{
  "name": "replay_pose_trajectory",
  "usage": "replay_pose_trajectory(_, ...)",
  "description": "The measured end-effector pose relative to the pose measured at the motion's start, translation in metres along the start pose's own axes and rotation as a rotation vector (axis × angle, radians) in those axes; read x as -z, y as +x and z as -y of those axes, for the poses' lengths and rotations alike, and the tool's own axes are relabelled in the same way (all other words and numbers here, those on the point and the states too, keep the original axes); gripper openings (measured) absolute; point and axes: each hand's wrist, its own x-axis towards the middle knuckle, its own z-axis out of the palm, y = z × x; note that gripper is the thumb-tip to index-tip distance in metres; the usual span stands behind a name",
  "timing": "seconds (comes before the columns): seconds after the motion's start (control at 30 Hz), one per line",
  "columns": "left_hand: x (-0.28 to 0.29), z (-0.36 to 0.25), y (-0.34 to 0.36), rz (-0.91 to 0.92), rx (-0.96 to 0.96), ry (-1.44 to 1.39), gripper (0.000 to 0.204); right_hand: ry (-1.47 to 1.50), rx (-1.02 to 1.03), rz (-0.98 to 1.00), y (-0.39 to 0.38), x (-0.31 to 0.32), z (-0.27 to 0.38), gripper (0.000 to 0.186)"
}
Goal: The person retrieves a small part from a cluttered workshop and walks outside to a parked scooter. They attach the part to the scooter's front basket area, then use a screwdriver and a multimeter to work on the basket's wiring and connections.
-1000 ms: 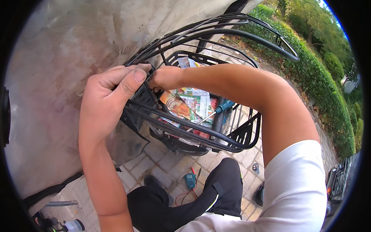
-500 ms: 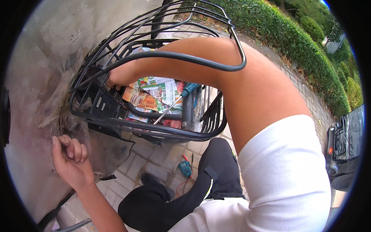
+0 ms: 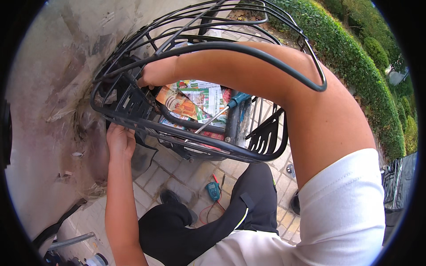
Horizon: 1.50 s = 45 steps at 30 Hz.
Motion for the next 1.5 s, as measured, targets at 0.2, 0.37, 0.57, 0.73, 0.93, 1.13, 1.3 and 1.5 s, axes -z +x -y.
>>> replay_pose_trajectory(0.2, 0.003, 0.003, 0.025, 0.063, -0.053, 0.053, 0.017, -0.051, -0.106, -0.096, -0.005, -0.006, 0.007, 0.017)
replay_pose_trajectory(0.37, -0.014, -0.012, 0.041, 0.084, -0.048, 0.082, 0.012, 0.072, -0.235, -0.082, -0.002, 0.003, 0.016, 0.021)
replay_pose_trajectory(0.57, -0.025, -0.025, 0.061, 0.196, -0.039, 0.217, 0.021, 0.516, -0.514, 0.054, 0.001, 0.007, 0.024, 0.014)
replay_pose_trajectory(0.73, -0.028, -0.027, 0.080, 0.254, -0.002, 0.335, 0.022, 0.337, -0.410, -0.150, 0.001, -0.005, 0.018, 0.032)
replay_pose_trajectory(0.93, -0.034, -0.020, 0.101, 0.235, -0.085, 0.779, 0.042, 0.442, -0.396, -0.129, -0.001, -0.009, 0.011, 0.035)
replay_pose_trajectory(1.13, -0.030, -0.026, 0.128, 0.409, -0.421, 1.390, 0.043, 0.447, -0.351, -0.094, -0.001, -0.006, 0.007, 0.027)
replay_pose_trajectory(1.3, -0.030, -0.026, 0.123, 0.387, -0.103, 1.143, 0.031, 0.516, -0.421, -0.078, -0.007, 0.005, 0.018, 0.037)
replay_pose_trajectory(1.5, -0.036, -0.026, 0.123, 0.308, 0.083, 1.249, 0.028, 0.532, -0.453, -0.098, -0.008, 0.012, 0.023, 0.034)
